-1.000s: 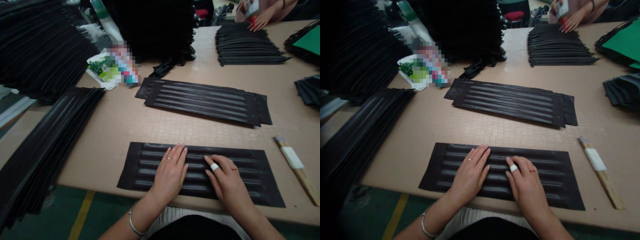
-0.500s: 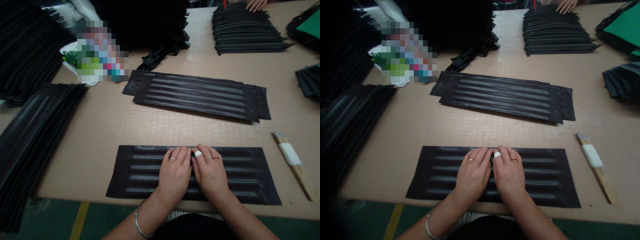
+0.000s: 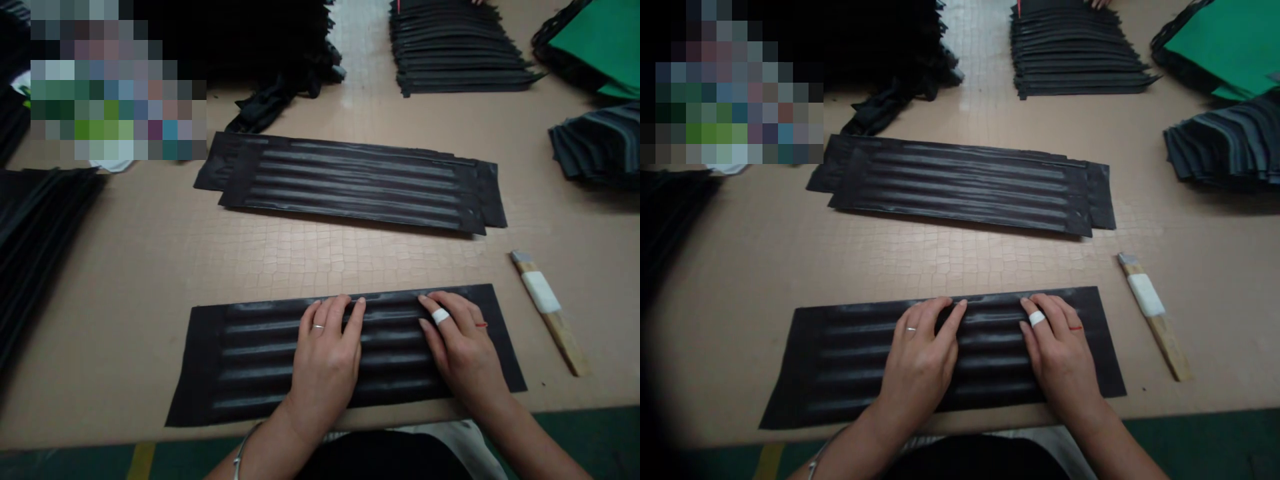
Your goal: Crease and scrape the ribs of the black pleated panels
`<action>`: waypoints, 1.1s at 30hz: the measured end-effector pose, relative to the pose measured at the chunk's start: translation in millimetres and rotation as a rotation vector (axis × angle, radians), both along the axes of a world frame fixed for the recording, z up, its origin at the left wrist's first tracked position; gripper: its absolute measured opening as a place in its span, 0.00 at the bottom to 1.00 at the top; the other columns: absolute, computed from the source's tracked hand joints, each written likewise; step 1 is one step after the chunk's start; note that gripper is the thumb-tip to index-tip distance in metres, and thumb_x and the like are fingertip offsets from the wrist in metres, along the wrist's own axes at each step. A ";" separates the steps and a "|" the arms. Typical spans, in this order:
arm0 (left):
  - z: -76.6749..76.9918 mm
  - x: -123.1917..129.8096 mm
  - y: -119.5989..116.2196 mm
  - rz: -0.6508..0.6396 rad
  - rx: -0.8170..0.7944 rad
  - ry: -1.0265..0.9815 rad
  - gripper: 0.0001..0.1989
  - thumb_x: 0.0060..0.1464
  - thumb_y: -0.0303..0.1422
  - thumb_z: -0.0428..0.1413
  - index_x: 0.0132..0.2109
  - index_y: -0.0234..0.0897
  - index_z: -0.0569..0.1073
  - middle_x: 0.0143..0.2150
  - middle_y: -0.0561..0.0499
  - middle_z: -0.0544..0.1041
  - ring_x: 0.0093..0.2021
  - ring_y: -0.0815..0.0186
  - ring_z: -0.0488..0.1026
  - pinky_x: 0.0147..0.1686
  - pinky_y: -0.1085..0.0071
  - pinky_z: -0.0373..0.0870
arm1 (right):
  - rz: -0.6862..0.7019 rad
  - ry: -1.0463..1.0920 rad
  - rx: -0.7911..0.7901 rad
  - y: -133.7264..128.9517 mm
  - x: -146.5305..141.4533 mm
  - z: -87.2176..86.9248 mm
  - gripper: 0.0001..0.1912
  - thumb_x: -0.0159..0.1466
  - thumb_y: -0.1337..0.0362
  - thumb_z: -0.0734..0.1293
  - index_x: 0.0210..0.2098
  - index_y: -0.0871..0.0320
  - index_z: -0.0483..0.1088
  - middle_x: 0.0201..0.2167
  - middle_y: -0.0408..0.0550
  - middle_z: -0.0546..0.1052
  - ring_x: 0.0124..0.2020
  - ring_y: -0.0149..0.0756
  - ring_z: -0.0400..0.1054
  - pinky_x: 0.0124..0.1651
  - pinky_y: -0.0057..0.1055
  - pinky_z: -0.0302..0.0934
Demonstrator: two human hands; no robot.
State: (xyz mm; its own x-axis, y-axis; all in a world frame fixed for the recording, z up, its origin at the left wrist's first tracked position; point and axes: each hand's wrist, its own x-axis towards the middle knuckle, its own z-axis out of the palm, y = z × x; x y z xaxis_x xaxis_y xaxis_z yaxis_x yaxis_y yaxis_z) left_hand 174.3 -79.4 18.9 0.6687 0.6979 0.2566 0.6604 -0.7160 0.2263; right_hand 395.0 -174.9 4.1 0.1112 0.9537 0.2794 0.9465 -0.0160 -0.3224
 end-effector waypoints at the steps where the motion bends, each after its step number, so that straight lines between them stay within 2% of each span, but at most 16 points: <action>1: 0.0 6.7 -1.5 -0.016 -0.005 -0.003 0.21 0.64 0.22 0.50 0.62 0.29 0.73 0.58 0.37 0.76 0.57 0.51 0.72 0.58 0.51 0.71 | 0.008 0.002 -0.012 0.8 2.0 0.1 0.21 0.71 0.69 0.65 0.64 0.62 0.68 0.56 0.58 0.73 0.58 0.49 0.64 0.62 0.49 0.64; 8: -1.7 52.7 -7.4 -0.154 -0.033 0.008 0.19 0.68 0.26 0.48 0.61 0.27 0.73 0.58 0.39 0.77 0.58 0.54 0.72 0.57 0.55 0.72 | 0.027 0.002 -0.046 12.0 -6.0 -1.5 0.18 0.72 0.71 0.63 0.60 0.59 0.71 0.58 0.54 0.73 0.59 0.50 0.63 0.62 0.50 0.60; 13: 1.2 52.7 -1.0 -0.150 -0.036 0.033 0.18 0.67 0.26 0.50 0.60 0.27 0.73 0.57 0.40 0.78 0.56 0.54 0.73 0.55 0.56 0.72 | 0.016 0.071 0.001 11.6 -3.9 -2.8 0.17 0.72 0.69 0.64 0.59 0.61 0.71 0.55 0.56 0.74 0.57 0.47 0.64 0.60 0.47 0.61; 18: -1.4 49.9 -1.6 -0.161 0.000 0.016 0.18 0.67 0.25 0.48 0.60 0.27 0.73 0.56 0.39 0.78 0.57 0.54 0.73 0.57 0.55 0.71 | -0.002 0.068 -0.003 19.6 -14.1 0.9 0.12 0.73 0.69 0.62 0.54 0.56 0.73 0.54 0.51 0.76 0.56 0.46 0.66 0.62 0.49 0.54; 23: 2.5 31.2 0.4 -0.069 -0.031 0.039 0.17 0.68 0.28 0.51 0.61 0.30 0.73 0.56 0.40 0.78 0.56 0.54 0.74 0.57 0.55 0.72 | -0.010 -0.007 0.004 21.2 -13.5 0.7 0.11 0.73 0.66 0.64 0.54 0.57 0.72 0.53 0.53 0.77 0.54 0.46 0.68 0.61 0.48 0.55; 30: 5.3 -18.6 4.5 0.012 -0.071 0.024 0.19 0.67 0.29 0.53 0.62 0.31 0.72 0.57 0.41 0.77 0.58 0.56 0.72 0.62 0.54 0.70 | 0.060 0.021 0.042 16.9 -10.7 -7.0 0.14 0.72 0.67 0.64 0.56 0.59 0.72 0.52 0.56 0.76 0.53 0.50 0.68 0.57 0.47 0.61; 33: 4.4 -40.7 8.4 0.071 -0.061 0.033 0.19 0.66 0.28 0.54 0.62 0.32 0.72 0.57 0.41 0.77 0.58 0.56 0.72 0.63 0.53 0.69 | 0.038 0.026 0.049 16.8 -11.9 -5.9 0.14 0.72 0.65 0.65 0.56 0.60 0.72 0.52 0.58 0.75 0.52 0.52 0.68 0.56 0.49 0.61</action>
